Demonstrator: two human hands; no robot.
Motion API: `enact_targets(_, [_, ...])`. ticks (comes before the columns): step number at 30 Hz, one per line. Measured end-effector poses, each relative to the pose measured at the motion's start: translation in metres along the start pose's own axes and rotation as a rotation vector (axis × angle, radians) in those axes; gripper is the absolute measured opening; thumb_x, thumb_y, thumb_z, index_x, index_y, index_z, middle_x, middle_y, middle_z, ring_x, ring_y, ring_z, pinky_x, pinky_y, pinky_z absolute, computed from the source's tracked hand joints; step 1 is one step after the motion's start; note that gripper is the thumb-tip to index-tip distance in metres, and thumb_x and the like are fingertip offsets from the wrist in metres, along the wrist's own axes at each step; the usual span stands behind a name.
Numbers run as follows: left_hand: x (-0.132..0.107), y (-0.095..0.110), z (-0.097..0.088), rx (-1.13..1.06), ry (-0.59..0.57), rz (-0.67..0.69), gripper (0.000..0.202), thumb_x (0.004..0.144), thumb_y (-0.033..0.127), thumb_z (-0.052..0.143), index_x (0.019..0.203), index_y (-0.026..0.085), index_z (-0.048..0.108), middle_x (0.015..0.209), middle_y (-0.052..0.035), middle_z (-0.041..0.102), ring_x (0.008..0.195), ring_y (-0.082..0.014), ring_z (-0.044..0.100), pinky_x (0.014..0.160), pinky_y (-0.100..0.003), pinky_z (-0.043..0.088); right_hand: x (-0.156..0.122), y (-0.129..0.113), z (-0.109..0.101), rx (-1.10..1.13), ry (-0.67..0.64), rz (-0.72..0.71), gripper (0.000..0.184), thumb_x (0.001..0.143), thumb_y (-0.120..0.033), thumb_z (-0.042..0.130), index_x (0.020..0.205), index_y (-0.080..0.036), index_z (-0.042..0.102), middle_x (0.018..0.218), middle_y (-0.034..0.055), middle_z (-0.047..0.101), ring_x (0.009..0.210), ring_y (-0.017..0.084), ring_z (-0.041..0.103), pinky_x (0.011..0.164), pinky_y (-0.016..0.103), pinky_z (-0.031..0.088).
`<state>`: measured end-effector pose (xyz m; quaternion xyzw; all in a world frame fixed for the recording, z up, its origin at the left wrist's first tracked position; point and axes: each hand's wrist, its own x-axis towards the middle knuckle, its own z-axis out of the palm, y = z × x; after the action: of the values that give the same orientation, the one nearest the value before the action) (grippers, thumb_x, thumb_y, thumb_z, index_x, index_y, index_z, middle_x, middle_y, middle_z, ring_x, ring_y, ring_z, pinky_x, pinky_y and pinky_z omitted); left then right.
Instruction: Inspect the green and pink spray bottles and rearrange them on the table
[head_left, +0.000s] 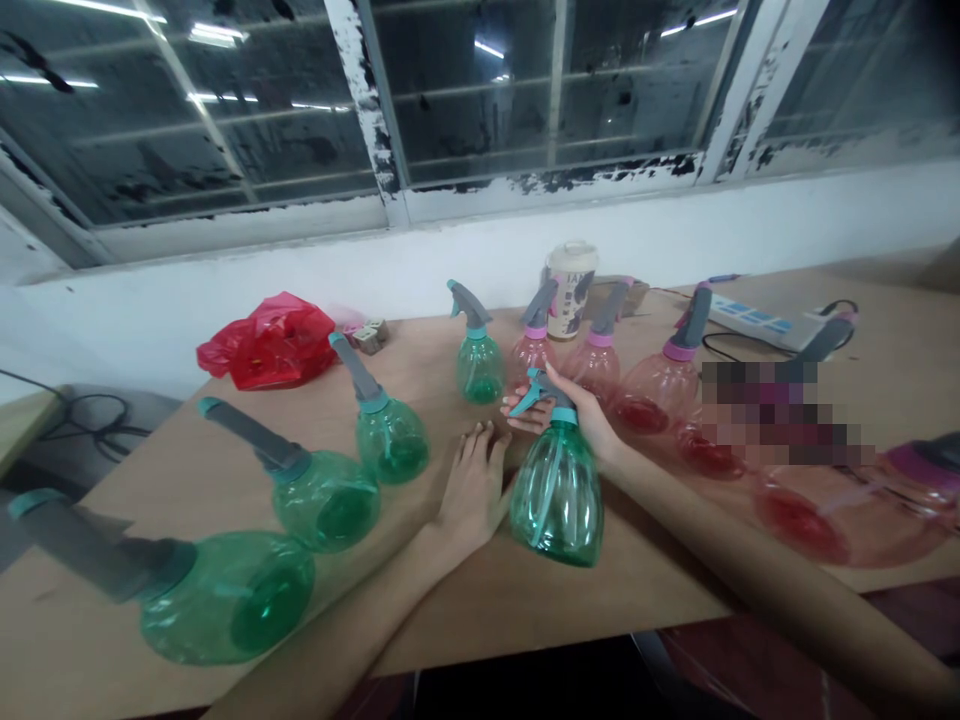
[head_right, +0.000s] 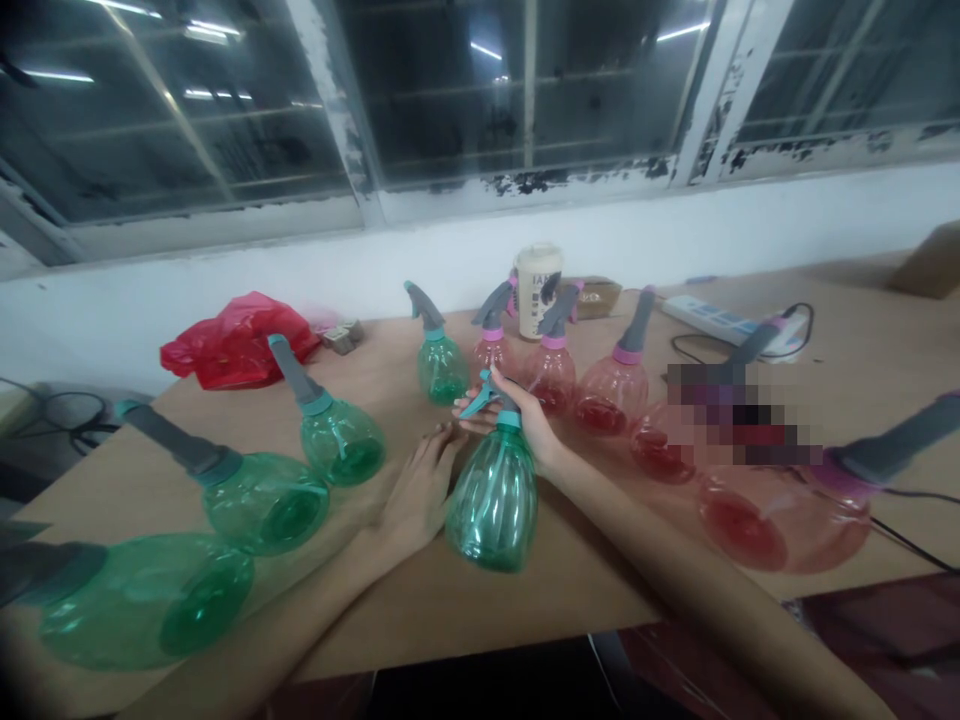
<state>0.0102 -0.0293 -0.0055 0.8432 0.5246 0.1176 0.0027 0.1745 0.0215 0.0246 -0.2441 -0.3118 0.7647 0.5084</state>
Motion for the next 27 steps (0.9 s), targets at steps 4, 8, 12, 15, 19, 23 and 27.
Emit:
enact_targets(4, [0.001,0.001,-0.001,0.009,-0.007,-0.001,0.047,0.089,0.033,0.047,0.128,0.007,0.043,0.137,-0.0205,0.042,0.13,-0.0315,0.034,0.105,-0.049,0.031,0.0,0.0,-0.001,0.048,0.011,0.065,0.031,0.084,-0.048,0.052,0.079,-0.019,0.062,0.07,0.0065,0.069,0.079,0.023,0.068,0.076,0.037,0.055])
enact_targets(8, [0.0,0.001,0.001,-0.001,0.039,0.008,0.045,0.091,0.039,0.043,0.126,0.009,0.045,0.136,-0.0193,0.044,0.129,-0.0313,0.036,0.104,-0.051,0.032,-0.006,-0.005,0.004,0.099,0.0,0.091,0.028,0.081,-0.045,0.057,0.075,-0.017,0.061,0.062,0.0018,0.064,0.061,0.016,0.064,0.069,0.032,0.055])
enact_targets(12, [0.0,0.0,0.005,-0.012,0.073,0.008,0.045,0.091,0.041,0.042,0.124,0.011,0.045,0.136,-0.0196,0.044,0.129,-0.0316,0.036,0.102,-0.052,0.033,-0.018,-0.011,0.016,0.121,-0.059,0.035,0.02,0.079,-0.036,0.063,0.071,-0.017,0.06,0.058,-0.0022,0.059,0.053,0.012,0.058,0.069,0.03,0.054])
enact_targets(15, [-0.001,-0.001,0.008,-0.008,0.094,0.011,0.049,0.091,0.043,0.04,0.126,0.01,0.042,0.134,-0.0203,0.046,0.129,-0.0329,0.036,0.101,-0.053,0.034,-0.021,-0.01,0.02,0.099,-0.168,0.083,0.025,0.082,-0.039,0.056,0.078,-0.016,0.061,0.068,0.0024,0.064,0.063,0.017,0.063,0.072,0.035,0.054])
enact_targets(19, [0.0,-0.001,0.006,-0.009,0.094,0.018,0.049,0.091,0.042,0.039,0.128,0.009,0.041,0.133,-0.0198,0.046,0.127,-0.0334,0.037,0.097,-0.052,0.038,-0.013,-0.006,0.011,0.08,-0.215,0.174,0.038,0.086,-0.05,0.046,0.082,-0.016,0.062,0.074,0.007,0.067,0.079,0.022,0.067,0.08,0.039,0.053])
enact_targets(23, [0.0,0.0,0.001,-0.017,0.071,0.02,0.046,0.091,0.039,0.043,0.127,0.01,0.043,0.134,-0.019,0.045,0.126,-0.0328,0.039,0.099,-0.052,0.037,-0.002,-0.004,-0.002,0.021,-0.146,0.149,0.039,0.086,-0.053,0.043,0.083,-0.018,0.06,0.077,0.0079,0.069,0.086,0.024,0.067,0.084,0.042,0.051])
enact_targets(27, [0.0,0.002,-0.001,-0.012,0.053,0.025,0.047,0.091,0.038,0.044,0.127,0.007,0.043,0.135,-0.0202,0.044,0.127,-0.0327,0.038,0.102,-0.051,0.033,0.004,-0.003,-0.009,-0.005,-0.114,0.128,0.04,0.086,-0.053,0.042,0.083,-0.017,0.061,0.078,0.0093,0.07,0.088,0.025,0.067,0.084,0.044,0.051])
